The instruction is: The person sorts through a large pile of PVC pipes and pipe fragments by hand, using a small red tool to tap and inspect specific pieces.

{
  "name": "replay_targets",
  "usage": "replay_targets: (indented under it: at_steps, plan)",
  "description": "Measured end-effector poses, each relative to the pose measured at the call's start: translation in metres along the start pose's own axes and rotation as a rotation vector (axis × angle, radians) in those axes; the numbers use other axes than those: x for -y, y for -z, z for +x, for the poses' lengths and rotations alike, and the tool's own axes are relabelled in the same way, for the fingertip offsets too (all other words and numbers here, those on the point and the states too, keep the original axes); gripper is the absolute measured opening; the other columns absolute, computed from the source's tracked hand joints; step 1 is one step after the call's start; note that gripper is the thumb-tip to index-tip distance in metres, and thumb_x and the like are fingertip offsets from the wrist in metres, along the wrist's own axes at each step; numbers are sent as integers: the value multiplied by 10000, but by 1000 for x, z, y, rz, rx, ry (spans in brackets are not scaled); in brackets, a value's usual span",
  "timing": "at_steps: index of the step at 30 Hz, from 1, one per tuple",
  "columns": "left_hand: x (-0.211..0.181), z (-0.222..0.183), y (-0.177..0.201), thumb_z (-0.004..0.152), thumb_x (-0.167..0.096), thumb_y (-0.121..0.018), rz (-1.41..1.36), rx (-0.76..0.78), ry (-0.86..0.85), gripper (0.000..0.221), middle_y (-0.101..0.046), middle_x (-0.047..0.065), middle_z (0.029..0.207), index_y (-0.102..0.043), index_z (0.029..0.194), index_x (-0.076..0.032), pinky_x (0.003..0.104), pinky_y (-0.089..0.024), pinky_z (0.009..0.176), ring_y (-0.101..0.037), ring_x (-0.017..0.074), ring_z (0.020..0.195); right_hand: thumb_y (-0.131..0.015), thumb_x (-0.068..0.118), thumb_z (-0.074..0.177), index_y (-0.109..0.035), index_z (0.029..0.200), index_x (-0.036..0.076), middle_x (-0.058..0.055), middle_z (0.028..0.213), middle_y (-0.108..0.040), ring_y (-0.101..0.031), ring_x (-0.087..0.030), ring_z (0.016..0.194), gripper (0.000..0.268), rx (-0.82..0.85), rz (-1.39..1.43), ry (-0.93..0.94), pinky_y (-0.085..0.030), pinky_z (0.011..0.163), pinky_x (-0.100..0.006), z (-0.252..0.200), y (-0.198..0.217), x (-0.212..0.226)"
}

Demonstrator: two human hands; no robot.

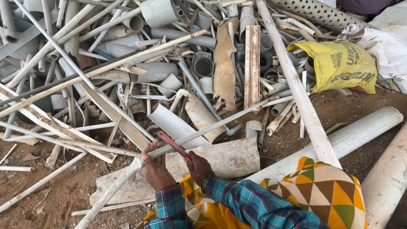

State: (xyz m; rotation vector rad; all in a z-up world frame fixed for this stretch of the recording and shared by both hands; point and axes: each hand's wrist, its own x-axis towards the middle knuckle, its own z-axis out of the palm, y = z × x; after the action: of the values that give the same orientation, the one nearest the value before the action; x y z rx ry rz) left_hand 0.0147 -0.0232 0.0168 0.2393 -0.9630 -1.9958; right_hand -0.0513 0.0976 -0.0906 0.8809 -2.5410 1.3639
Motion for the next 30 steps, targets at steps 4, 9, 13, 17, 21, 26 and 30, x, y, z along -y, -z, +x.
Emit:
replay_targets:
  at_steps: [4,9,13,17,21,26,30]
  plan:
    - [-5,1,0,1092,-450,-447,35,15,-14,508,-662,246,1227,-524,1285,13,491,-563,1047,-677,342,1159,-449,338,1019,-592,1203,49,-226,810,-713,-724,-418,766,370,-166,-24,-377,-582,690,-526,6,-4,-105]
    - [-5,-6,-9,1092,-448,-453,62,-62,-32,467,-678,244,1186,-528,1227,-8,494,-582,1036,-690,339,1124,-488,391,1051,-672,1064,46,-226,792,-704,-681,-438,713,391,-445,-183,-572,-521,625,-557,40,33,-188]
    - [-2,-4,-10,1100,-436,-443,38,-91,-17,453,-678,227,1174,-510,1247,-12,494,-579,1032,-693,345,1121,-511,461,1105,-601,1100,-19,-213,640,-547,-533,-351,492,489,-147,589,-616,-442,510,-480,29,-7,-127]
    - [-1,2,-7,1091,-368,-472,8,-57,-15,393,-668,184,1191,-485,1317,-46,489,-561,1044,-682,332,1159,-458,519,1079,-633,1137,22,-99,641,-622,-618,-190,542,530,-140,182,-180,-513,506,-361,31,-4,-111]
    - [-4,8,-2,1064,-242,-560,3,24,2,348,-649,156,1220,-463,1349,-68,490,-572,1040,-661,313,1198,-477,507,1035,-623,1035,43,-92,590,-623,-628,-171,456,486,-210,260,-574,-513,445,-357,41,10,-156]
    - [-29,3,-20,1079,-198,-563,324,-64,-113,265,-710,177,1110,-526,1263,-10,420,-642,835,-738,322,1101,-522,392,1023,-599,1063,32,-115,578,-537,-499,-216,397,371,-322,513,-682,-411,393,-402,58,37,-110]
    - [-93,-7,-26,1108,-150,-574,409,-64,-235,228,-712,207,1074,-540,1248,27,385,-673,797,-749,343,1062,-497,394,1056,-601,1005,17,-149,587,-602,-594,-277,450,394,-194,353,-402,-485,457,-415,58,67,-35]
